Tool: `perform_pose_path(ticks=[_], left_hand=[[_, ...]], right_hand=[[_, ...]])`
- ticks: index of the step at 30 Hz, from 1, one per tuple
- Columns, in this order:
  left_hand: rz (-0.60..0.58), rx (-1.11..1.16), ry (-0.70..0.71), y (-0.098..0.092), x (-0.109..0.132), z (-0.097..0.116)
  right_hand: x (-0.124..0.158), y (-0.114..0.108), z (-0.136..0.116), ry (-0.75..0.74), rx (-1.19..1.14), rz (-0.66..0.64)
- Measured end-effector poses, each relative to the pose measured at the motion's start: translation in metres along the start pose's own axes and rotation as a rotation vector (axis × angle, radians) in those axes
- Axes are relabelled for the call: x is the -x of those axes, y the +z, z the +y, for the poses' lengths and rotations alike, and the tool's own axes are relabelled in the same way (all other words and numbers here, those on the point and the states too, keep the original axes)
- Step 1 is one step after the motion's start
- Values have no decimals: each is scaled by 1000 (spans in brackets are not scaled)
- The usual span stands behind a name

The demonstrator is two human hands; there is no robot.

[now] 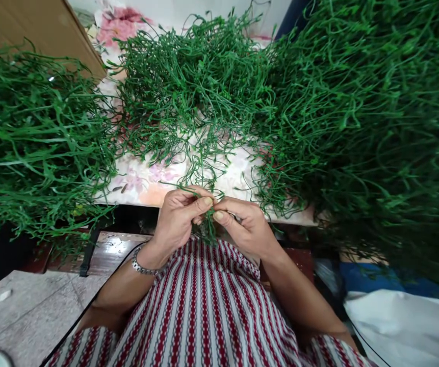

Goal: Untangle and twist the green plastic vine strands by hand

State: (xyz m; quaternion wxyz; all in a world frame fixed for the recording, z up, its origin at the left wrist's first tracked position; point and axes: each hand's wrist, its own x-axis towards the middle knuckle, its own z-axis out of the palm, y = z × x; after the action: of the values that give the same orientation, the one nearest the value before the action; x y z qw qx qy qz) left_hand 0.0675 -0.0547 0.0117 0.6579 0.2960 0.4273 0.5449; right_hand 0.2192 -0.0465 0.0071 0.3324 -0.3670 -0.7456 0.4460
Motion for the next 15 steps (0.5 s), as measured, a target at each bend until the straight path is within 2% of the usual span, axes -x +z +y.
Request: perform_pose_path(ticks=[4, 7, 10, 12, 15], left_hand=[[-1, -53, -35, -5, 0, -4], [36, -182, 57, -7, 2, -7], [50, -302, 140, -8, 4, -9], [30, -301, 127, -9, 5, -9], [-30, -190, 44, -10, 4, -9]], right_hand=[[1, -1, 0, 40, -31, -41], [2, 4, 0, 83, -14, -53], [3, 10, 1, 124, 19, 4], [5, 11, 2, 123, -5, 7], [6, 10, 5, 137, -177, -67]])
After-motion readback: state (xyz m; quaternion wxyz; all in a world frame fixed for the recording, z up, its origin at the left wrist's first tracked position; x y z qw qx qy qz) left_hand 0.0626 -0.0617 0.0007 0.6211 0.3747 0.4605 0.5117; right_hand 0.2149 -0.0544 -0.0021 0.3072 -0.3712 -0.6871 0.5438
